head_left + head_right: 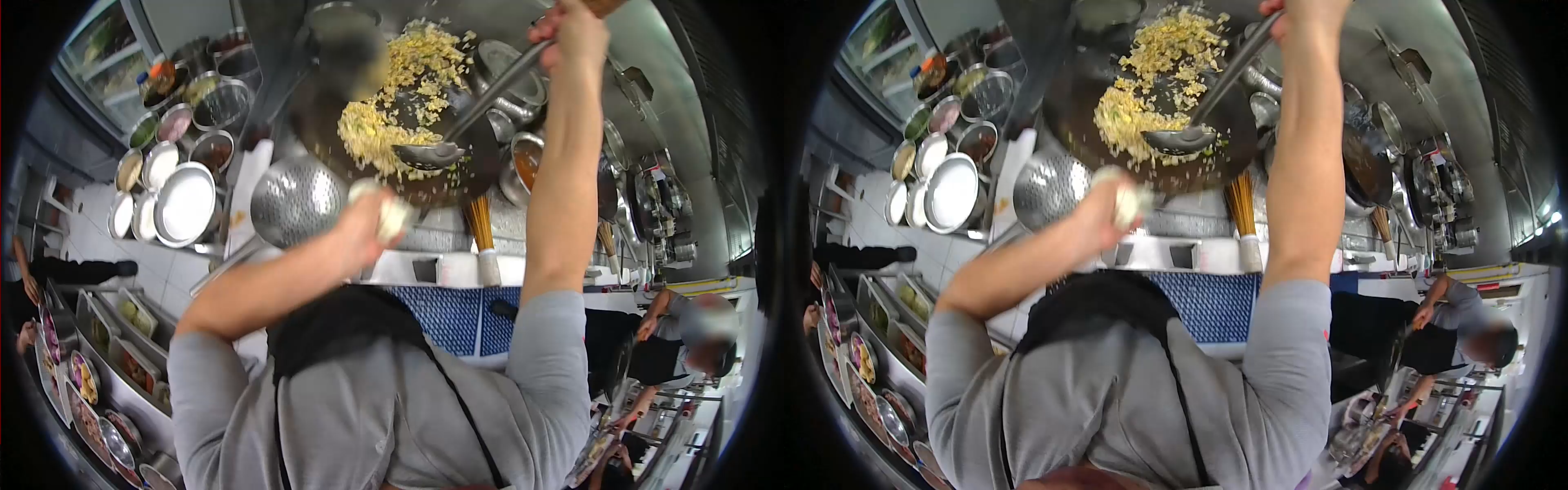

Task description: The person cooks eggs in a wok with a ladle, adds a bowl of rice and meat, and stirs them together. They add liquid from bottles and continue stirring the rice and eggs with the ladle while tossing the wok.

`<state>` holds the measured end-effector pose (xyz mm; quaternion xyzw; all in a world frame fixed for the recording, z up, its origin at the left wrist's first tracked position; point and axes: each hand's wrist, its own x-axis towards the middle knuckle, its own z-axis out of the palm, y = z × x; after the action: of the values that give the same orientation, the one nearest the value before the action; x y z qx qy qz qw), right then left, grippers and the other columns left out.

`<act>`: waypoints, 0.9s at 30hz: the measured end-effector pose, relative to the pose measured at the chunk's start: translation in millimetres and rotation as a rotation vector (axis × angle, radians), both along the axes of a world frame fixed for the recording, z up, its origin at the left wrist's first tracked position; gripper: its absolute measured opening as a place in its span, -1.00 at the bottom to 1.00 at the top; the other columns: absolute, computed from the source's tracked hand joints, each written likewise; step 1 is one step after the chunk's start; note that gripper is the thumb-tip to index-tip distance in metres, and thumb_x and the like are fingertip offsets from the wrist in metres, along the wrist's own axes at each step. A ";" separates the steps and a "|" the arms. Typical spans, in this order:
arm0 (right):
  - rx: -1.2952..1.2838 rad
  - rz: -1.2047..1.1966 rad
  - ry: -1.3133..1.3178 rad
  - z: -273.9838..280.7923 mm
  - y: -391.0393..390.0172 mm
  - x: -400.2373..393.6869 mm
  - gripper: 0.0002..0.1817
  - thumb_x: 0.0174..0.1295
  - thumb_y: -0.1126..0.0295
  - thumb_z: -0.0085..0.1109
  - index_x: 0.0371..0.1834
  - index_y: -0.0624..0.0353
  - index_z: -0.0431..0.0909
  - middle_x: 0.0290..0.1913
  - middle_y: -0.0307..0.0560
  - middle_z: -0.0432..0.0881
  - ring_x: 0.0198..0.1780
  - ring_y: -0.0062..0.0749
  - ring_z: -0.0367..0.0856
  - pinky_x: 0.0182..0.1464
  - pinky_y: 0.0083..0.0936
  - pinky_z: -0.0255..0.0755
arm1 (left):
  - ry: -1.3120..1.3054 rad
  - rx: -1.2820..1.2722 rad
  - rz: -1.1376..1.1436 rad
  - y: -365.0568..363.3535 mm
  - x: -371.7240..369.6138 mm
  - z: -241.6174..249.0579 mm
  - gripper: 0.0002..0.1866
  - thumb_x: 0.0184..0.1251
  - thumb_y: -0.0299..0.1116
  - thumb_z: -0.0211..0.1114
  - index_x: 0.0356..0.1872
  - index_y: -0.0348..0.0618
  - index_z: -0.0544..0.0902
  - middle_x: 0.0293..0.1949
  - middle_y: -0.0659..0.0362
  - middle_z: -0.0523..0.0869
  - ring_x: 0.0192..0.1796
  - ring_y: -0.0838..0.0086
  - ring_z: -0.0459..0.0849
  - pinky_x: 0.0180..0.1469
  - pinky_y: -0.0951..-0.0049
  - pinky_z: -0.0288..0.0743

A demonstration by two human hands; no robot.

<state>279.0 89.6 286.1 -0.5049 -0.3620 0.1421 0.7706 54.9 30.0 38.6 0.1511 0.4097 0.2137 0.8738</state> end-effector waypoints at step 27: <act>0.169 -0.060 -0.308 -167.9 80.6 22.9 -0.65 0.25 0.42 0.30 -0.60 0.13 0.32 -0.73 -0.31 0.38 -0.72 -0.64 0.38 -0.65 -0.65 0.26 | 0.123 0.154 0.004 109.9 62.1 -81.8 -0.91 0.18 -0.29 0.22 -0.36 -0.02 0.57 -0.51 0.25 0.62 -0.55 0.50 0.58 -0.66 0.53 0.34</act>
<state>301.9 170.1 118.2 -0.4646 -0.4713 0.0092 0.7496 117.0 139.9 -43.2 0.2300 0.4454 0.2368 0.8323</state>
